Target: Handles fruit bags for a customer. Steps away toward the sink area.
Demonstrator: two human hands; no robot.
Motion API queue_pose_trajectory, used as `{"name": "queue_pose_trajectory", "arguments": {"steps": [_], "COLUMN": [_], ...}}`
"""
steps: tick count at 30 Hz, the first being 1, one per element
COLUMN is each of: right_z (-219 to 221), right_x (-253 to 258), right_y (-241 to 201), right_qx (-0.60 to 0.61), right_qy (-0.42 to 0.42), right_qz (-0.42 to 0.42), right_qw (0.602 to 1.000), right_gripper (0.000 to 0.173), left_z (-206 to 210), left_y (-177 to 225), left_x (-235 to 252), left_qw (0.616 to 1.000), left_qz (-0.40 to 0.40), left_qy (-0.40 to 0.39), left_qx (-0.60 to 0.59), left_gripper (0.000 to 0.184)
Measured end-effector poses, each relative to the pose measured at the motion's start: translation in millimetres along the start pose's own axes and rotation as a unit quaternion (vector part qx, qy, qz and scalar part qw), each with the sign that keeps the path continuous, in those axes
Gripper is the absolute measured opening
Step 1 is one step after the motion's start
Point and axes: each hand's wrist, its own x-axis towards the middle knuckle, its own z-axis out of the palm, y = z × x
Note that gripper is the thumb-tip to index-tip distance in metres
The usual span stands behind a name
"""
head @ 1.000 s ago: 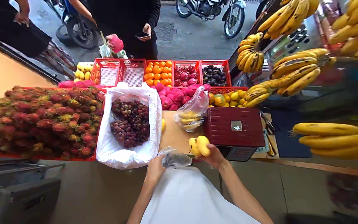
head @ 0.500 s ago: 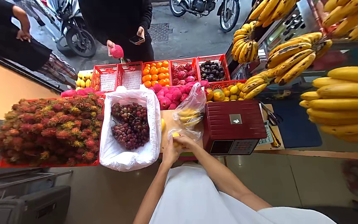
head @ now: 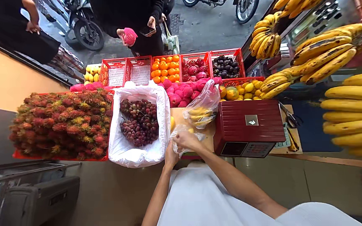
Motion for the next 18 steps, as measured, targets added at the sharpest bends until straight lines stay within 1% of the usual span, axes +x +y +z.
{"name": "queue_pose_trajectory", "arguments": {"steps": [1, 2, 3, 4, 5, 6, 7, 8, 9, 11, 12, 13, 15, 17, 18], "right_z": [-6.4, -7.3, -5.2, -1.4, 3.5, 7.7, 10.6, 12.6, 14.5, 13.6, 12.1, 12.2, 10.3, -2.4, -10.9], "right_x": [17.7, 44.7, 77.6, 114.4, 146.9, 170.4, 184.8, 191.7, 193.9, 194.5, 193.8, 192.0, 186.6, 172.3, 158.6], "right_y": [-5.6, -3.6, 4.7, 18.5, 34.9, 49.3, 58.9, 64.0, 66.3, 65.5, 64.3, 63.5, 60.7, 52.9, 48.5], "right_qx": [-0.027, -0.051, -0.074, -0.102, -0.132, -0.161, -0.181, -0.193, -0.202, -0.225, -0.234, -0.239, -0.236, -0.211, -0.187], "right_qy": [0.053, 0.111, 0.147, 0.152, 0.133, 0.098, 0.071, 0.065, 0.076, 0.101, 0.089, 0.066, 0.041, 0.051, 0.072], "right_qz": [-0.007, -0.024, -0.046, -0.069, -0.098, -0.125, -0.152, -0.173, -0.188, -0.194, -0.18, -0.155, -0.104, -0.064, -0.053], "right_qw": [0.998, 0.992, 0.985, 0.981, 0.977, 0.974, 0.969, 0.964, 0.958, 0.949, 0.951, 0.956, 0.965, 0.974, 0.978], "right_gripper": [0.042, 0.034, 0.029, 0.044, 0.065, 0.084, 0.093, 0.095, 0.092, 0.076, 0.067, 0.064, 0.065, 0.065, 0.065], "left_z": [-1.2, -2.4, -3.3, -3.8, -3.9, -3.8, -4.2, -5.3, -6.6, -9.8, -11.0, -11.6, -11.3, -10.7, -11.7], "left_y": [0.3, 1.2, 2.5, 3.6, 3.8, 2.9, 1.0, -1.3, -3.9, -5.2, -4.9, -4.8, -3.2, -0.7, 1.1], "left_x": [-1.2, -2.6, -3.5, -4.4, -6.3, -8.3, -10.1, -12.6, -16.0, -18.2, -18.4, -18.9, -16.8, -10.8, -8.1], "left_qw": [1.0, 1.0, 0.999, 0.999, 0.998, 0.998, 0.998, 0.998, 0.998, 0.998, 0.999, 0.999, 0.998, 0.996, 0.994], "left_qz": [-0.01, -0.022, -0.031, -0.036, -0.038, -0.035, -0.026, -0.016, -0.007, 0.001, 0.003, 0.006, 0.018, 0.033, 0.036], "left_qy": [-0.007, -0.015, -0.024, -0.034, -0.046, -0.054, -0.058, -0.062, -0.063, -0.051, -0.043, -0.041, -0.044, -0.058, -0.073], "left_qx": [-0.006, -0.01, -0.011, -0.006, 0.002, 0.009, 0.015, 0.02, 0.022, 0.021, 0.022, 0.025, 0.041, 0.059, 0.066], "left_gripper": [0.083, 0.085, 0.086, 0.086, 0.086, 0.084, 0.083, 0.084, 0.085, 0.088, 0.088, 0.087, 0.086, 0.087, 0.09]}}
